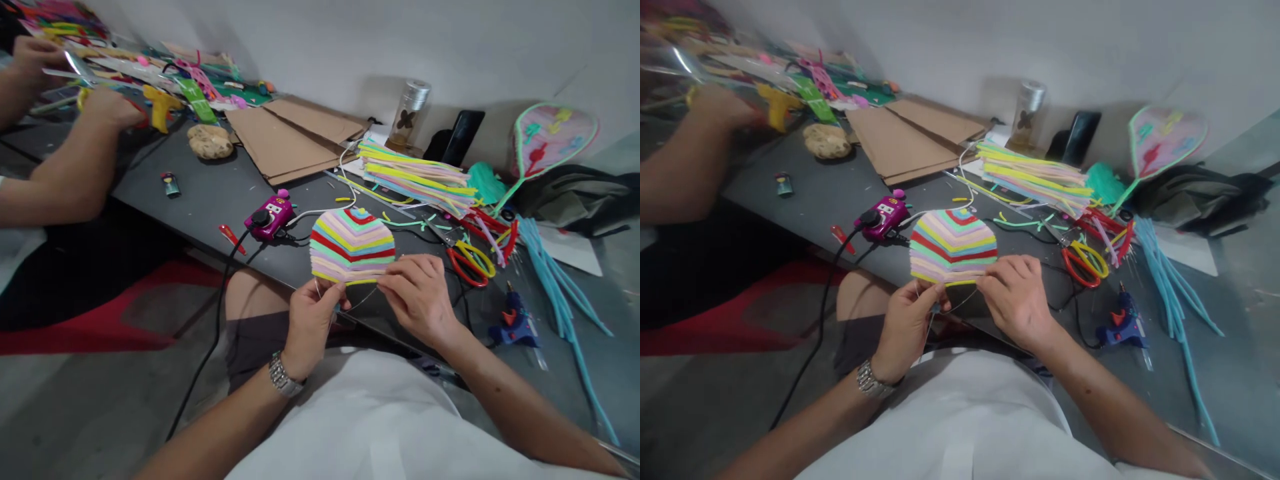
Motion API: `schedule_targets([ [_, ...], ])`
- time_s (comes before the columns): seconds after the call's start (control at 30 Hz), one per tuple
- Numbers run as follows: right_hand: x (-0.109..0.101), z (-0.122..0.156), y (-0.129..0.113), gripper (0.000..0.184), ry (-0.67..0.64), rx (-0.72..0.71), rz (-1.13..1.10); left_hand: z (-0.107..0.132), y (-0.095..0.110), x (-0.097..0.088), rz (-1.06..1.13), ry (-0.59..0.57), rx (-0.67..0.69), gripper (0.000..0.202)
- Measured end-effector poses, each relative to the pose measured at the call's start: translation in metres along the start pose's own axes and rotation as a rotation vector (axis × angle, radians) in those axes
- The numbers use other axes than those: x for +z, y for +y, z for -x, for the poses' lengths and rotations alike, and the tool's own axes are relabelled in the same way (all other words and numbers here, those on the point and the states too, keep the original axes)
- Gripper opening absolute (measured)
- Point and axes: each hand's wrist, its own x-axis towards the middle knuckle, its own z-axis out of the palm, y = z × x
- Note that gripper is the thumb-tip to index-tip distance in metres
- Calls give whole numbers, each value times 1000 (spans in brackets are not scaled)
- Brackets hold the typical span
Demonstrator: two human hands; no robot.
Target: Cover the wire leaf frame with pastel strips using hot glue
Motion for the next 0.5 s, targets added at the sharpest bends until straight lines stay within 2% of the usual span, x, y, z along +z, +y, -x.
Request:
schedule_targets([
  [0.1, 1, 11, 1, 8, 42, 70, -19, 1, 0, -2, 24, 7, -13, 25],
  [0.23, 11, 20, -1, 10, 88, 212, -161, 2, 1, -2, 43, 9, 14, 23],
  [0.5, 30, 24, -6, 7, 201, 677, -589, 7, 6, 3, 84, -5, -28, 25],
])
